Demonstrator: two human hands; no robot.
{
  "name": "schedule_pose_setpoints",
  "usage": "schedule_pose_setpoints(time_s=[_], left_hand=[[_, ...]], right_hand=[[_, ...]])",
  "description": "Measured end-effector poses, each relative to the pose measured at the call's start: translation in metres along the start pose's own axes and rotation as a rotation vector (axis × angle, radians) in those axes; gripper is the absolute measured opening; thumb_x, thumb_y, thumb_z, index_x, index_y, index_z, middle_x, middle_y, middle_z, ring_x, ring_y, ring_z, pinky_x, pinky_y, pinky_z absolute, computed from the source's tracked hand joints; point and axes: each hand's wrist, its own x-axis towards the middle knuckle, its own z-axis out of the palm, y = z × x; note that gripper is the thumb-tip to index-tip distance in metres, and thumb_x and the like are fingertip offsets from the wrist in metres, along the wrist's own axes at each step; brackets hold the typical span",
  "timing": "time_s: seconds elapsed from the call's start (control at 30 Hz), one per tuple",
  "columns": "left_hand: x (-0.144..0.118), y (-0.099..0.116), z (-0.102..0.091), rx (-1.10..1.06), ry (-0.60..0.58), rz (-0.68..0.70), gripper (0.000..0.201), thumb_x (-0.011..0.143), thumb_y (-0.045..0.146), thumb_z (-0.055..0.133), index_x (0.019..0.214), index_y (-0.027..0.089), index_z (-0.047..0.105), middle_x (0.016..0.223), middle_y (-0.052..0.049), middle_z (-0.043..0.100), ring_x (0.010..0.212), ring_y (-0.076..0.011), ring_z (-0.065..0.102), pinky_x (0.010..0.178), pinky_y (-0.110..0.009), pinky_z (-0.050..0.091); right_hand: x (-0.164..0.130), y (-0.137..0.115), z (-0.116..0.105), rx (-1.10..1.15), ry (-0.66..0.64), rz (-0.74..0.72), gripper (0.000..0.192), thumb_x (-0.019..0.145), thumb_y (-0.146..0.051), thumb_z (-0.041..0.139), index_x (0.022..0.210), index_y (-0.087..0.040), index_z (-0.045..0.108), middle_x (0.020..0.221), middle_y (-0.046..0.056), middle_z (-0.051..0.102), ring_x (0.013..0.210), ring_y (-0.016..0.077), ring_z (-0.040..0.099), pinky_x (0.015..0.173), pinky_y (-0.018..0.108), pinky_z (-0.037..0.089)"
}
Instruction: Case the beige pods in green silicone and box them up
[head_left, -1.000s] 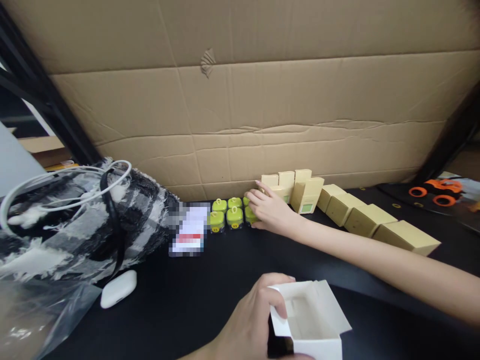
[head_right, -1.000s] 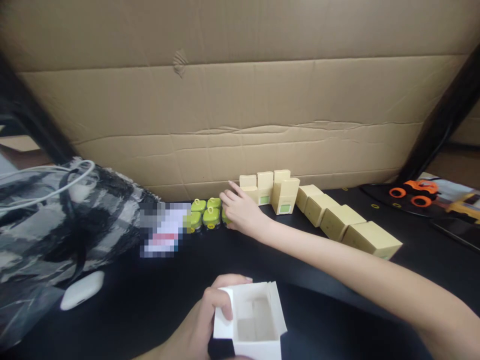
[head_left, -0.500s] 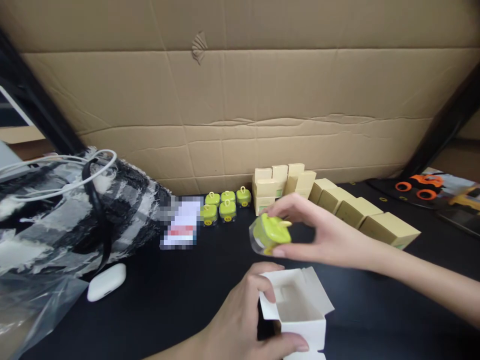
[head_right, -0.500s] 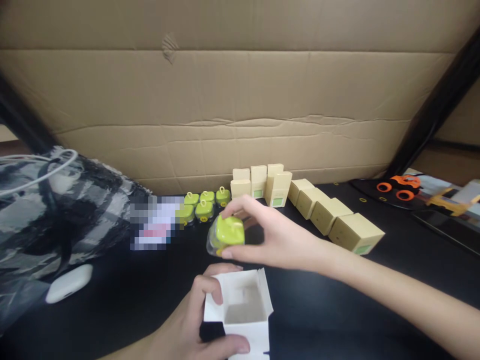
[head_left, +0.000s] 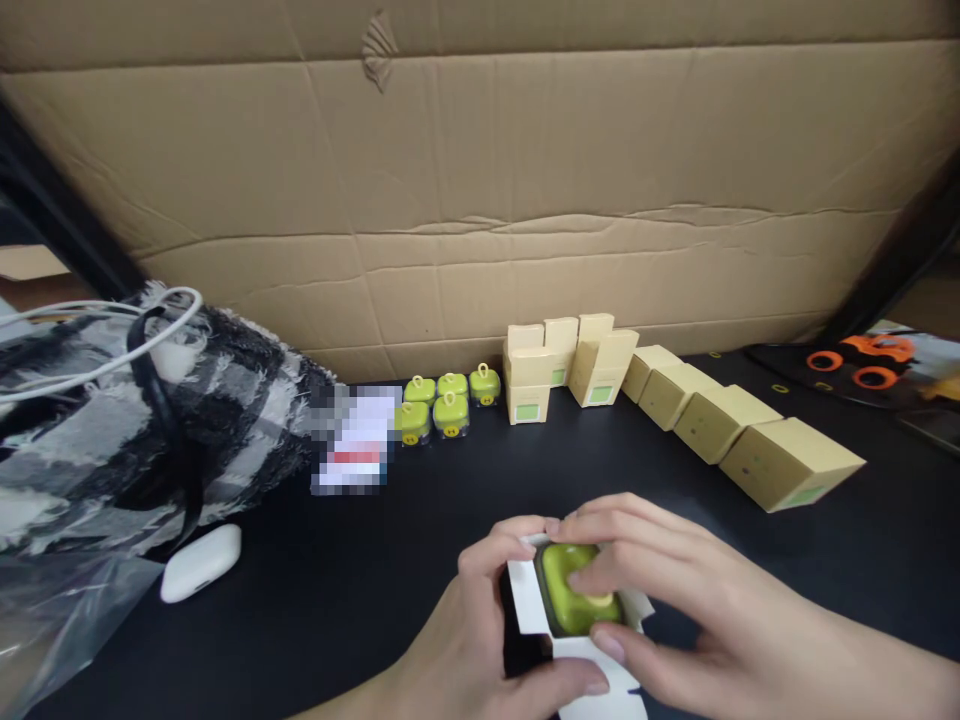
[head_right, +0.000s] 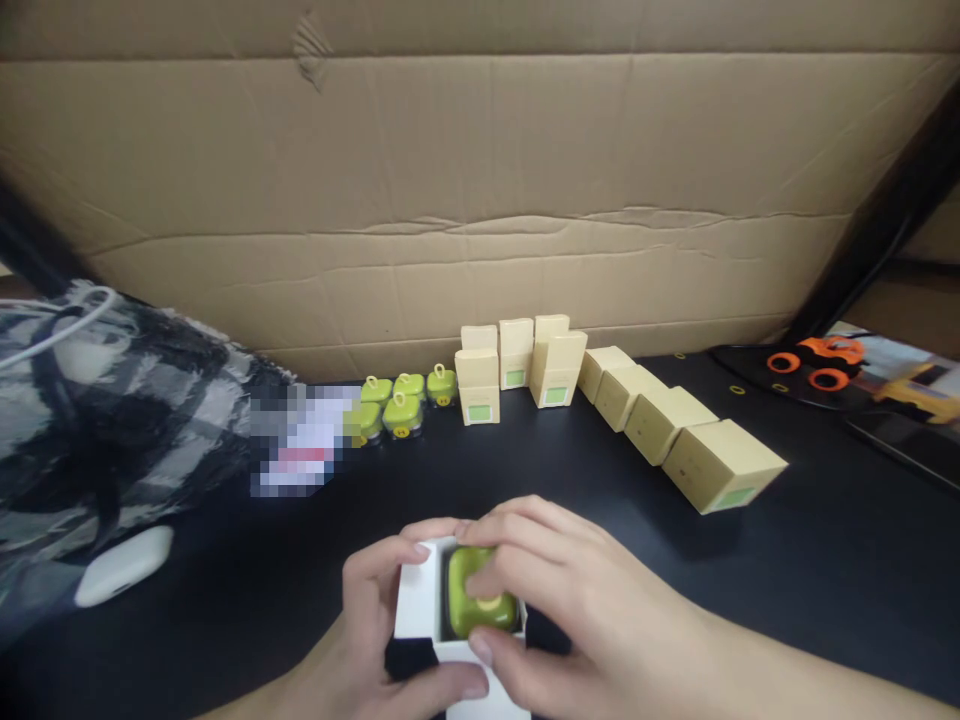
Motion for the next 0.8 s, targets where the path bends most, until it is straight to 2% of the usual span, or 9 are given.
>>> schedule_pose_setpoints(time_s=[0.1,0.2,0.27,0.33,0.37,0.47,0.57,0.67,0.8], left_hand=[[0.001,-0.006,0.003,-0.063,0.013,0.022,0.074,0.077,0.030,0.074,0.126,0.037,0.019,0.135,-0.011,0.041,0.120,-0.0282,0.055,0.094,-0.047,0.050],[-0.001,-0.018,0.003,-0.081,0.083,0.087,0.083,0.069,0.043,0.078,0.129,0.036,0.021,0.143,-0.015,0.033,0.125,-0.0326,0.050,0.093,-0.051,0.050],[-0.002,-0.023,-0.001,0.047,0.105,0.141,0.091,0.060,0.050,0.081,0.132,0.031,0.029,0.142,-0.016,0.035,0.124,-0.0350,0.050,0.095,-0.051,0.048],[-0.002,-0.022,-0.007,0.210,0.047,0.147,0.084,0.063,0.051,0.080,0.132,0.027,0.039,0.139,-0.016,0.038,0.123,-0.0343,0.050,0.098,-0.047,0.047],[-0.001,-0.020,-0.010,0.252,0.011,0.141,0.075,0.068,0.050,0.076,0.131,0.026,0.043,0.136,-0.015,0.041,0.122,-0.0325,0.051,0.098,-0.043,0.047],[0.003,-0.008,-0.016,0.204,-0.055,0.123,0.047,0.084,0.045,0.059,0.126,0.025,0.048,0.123,-0.012,0.051,0.112,-0.0267,0.058,0.092,-0.035,0.051],[0.005,-0.001,-0.015,0.136,-0.034,0.095,0.044,0.085,0.037,0.055,0.126,0.025,0.045,0.117,-0.011,0.057,0.108,-0.0268,0.059,0.092,-0.037,0.050],[0.003,0.000,-0.011,0.095,0.028,0.045,0.044,0.083,0.032,0.057,0.124,0.027,0.041,0.118,-0.011,0.058,0.110,-0.0266,0.059,0.092,-0.038,0.049],[0.002,-0.006,-0.012,0.087,-0.022,0.078,0.034,0.088,0.032,0.052,0.120,0.026,0.045,0.124,-0.013,0.056,0.111,-0.0271,0.060,0.091,-0.038,0.050]], right_hand=[[-0.002,0.000,0.001,-0.093,0.011,0.013,0.018,0.078,-0.012,0.065,0.093,-0.020,0.061,0.114,0.009,0.061,0.102,0.0170,0.060,0.083,0.024,0.053],[-0.009,0.004,0.001,-0.191,0.119,0.028,0.034,0.074,-0.018,0.070,0.105,-0.022,0.057,0.107,0.009,0.059,0.094,0.0170,0.063,0.077,0.023,0.056],[-0.014,0.009,0.001,-0.186,0.155,-0.003,0.044,0.074,-0.023,0.071,0.113,-0.021,0.051,0.099,0.007,0.061,0.091,0.0166,0.064,0.077,0.021,0.055],[-0.019,0.014,0.000,-0.156,0.127,-0.065,0.050,0.076,-0.030,0.071,0.119,-0.021,0.047,0.101,0.006,0.065,0.095,0.0171,0.065,0.086,0.020,0.053],[-0.020,0.017,-0.001,-0.143,0.111,-0.099,0.052,0.078,-0.035,0.069,0.122,-0.021,0.045,0.105,0.007,0.067,0.100,0.0182,0.065,0.093,0.022,0.050],[-0.022,0.023,-0.004,-0.086,0.041,-0.198,0.059,0.083,-0.047,0.061,0.133,-0.022,0.040,0.118,0.006,0.068,0.110,0.0221,0.063,0.107,0.029,0.039],[-0.021,0.024,-0.004,-0.045,-0.013,-0.244,0.061,0.088,-0.043,0.058,0.142,-0.027,0.036,0.116,0.005,0.070,0.110,0.0234,0.064,0.105,0.031,0.041],[-0.020,0.022,0.002,-0.051,0.066,-0.218,0.051,0.093,-0.037,0.052,0.142,-0.034,0.038,0.108,0.004,0.073,0.103,0.0220,0.067,0.101,0.033,0.044],[-0.022,0.022,0.007,0.033,0.041,-0.196,0.048,0.094,-0.040,0.050,0.141,-0.034,0.041,0.105,0.002,0.074,0.102,0.0238,0.067,0.101,0.035,0.045]])
